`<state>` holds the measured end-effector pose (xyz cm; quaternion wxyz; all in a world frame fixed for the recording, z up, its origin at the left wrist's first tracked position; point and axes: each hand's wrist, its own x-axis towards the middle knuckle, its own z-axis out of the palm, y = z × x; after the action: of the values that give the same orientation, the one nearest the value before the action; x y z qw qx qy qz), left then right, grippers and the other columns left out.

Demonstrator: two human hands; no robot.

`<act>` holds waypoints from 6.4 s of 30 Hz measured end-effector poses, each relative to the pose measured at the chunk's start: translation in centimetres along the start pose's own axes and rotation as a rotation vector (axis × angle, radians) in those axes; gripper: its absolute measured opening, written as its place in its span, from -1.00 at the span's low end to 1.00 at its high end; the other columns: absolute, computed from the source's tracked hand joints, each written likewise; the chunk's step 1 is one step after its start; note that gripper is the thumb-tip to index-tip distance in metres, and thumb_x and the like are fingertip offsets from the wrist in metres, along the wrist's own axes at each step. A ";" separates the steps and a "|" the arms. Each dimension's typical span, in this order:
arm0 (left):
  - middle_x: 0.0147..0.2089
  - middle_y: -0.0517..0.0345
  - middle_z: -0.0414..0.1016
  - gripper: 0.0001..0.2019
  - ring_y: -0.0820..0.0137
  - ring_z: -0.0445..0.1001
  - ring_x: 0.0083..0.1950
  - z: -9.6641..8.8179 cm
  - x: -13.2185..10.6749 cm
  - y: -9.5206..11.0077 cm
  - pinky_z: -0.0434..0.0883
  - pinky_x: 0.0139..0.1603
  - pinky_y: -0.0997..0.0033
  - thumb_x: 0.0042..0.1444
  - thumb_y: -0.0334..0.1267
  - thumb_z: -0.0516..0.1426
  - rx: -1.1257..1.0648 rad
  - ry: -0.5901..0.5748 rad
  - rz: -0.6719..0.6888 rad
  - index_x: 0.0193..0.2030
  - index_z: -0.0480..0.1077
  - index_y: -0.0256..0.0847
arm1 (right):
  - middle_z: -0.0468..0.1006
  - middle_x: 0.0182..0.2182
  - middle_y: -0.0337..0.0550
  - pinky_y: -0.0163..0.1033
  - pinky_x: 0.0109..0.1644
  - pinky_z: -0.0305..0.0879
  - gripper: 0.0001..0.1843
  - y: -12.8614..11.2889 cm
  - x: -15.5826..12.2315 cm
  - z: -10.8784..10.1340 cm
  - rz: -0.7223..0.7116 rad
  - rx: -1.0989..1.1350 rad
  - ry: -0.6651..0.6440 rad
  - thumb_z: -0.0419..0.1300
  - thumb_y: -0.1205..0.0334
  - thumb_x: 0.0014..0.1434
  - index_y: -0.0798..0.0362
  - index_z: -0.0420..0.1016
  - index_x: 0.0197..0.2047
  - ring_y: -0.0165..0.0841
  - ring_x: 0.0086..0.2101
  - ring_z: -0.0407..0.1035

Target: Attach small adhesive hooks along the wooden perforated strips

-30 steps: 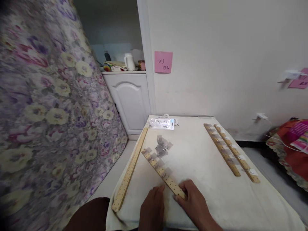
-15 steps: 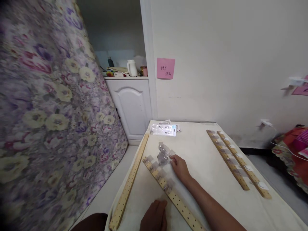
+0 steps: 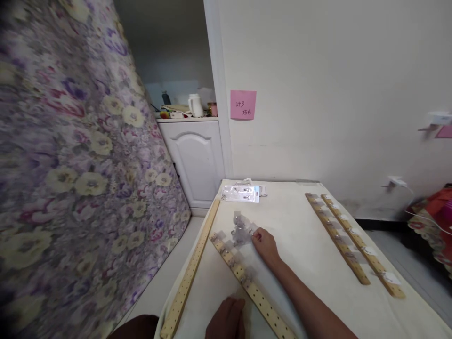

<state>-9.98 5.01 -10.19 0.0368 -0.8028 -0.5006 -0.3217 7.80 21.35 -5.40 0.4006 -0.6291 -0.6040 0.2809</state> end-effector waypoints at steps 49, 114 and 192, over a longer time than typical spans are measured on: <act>-0.58 0.26 0.36 -0.58 0.47 0.27 -0.55 -4.5 4.6 8.8 0.17 -0.48 0.51 0.10 0.13 0.04 -1.220 -0.173 -0.829 -0.26 0.38 -0.25 | 0.41 -0.34 -0.20 -0.31 -0.33 0.29 -0.85 -1.3 -14.9 -10.6 -0.417 0.300 -0.264 0.04 0.42 0.07 0.00 0.32 -0.29 -0.41 -0.39 0.33; -0.21 0.06 0.41 -0.76 0.31 0.35 -0.14 -2.9 1.0 7.3 0.33 -0.14 0.31 0.20 -0.39 -0.06 -0.469 -0.049 -0.307 -0.11 0.38 -0.16 | 0.30 -0.59 -0.38 -0.34 -0.49 0.15 -0.82 2.7 -12.1 -6.5 0.051 0.399 -0.463 0.08 0.24 0.07 0.07 0.38 -0.22 -0.48 -0.61 0.22; -0.22 0.04 0.38 -0.52 0.28 0.30 -0.19 -2.0 -0.1 7.0 0.35 -0.21 0.24 0.11 -0.54 -0.08 -0.066 -0.161 -0.069 0.16 0.25 -0.17 | 0.47 -0.55 -0.25 -0.28 -0.41 0.22 -0.71 2.3 -11.5 -5.6 0.041 0.226 -0.389 0.05 0.23 0.07 0.08 0.49 -0.18 -0.38 -0.54 0.31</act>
<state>-5.13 0.74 -6.84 -0.0412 -0.8092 -0.5183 -0.2735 12.41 9.24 -5.95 0.3387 -0.5262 -0.6218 0.4709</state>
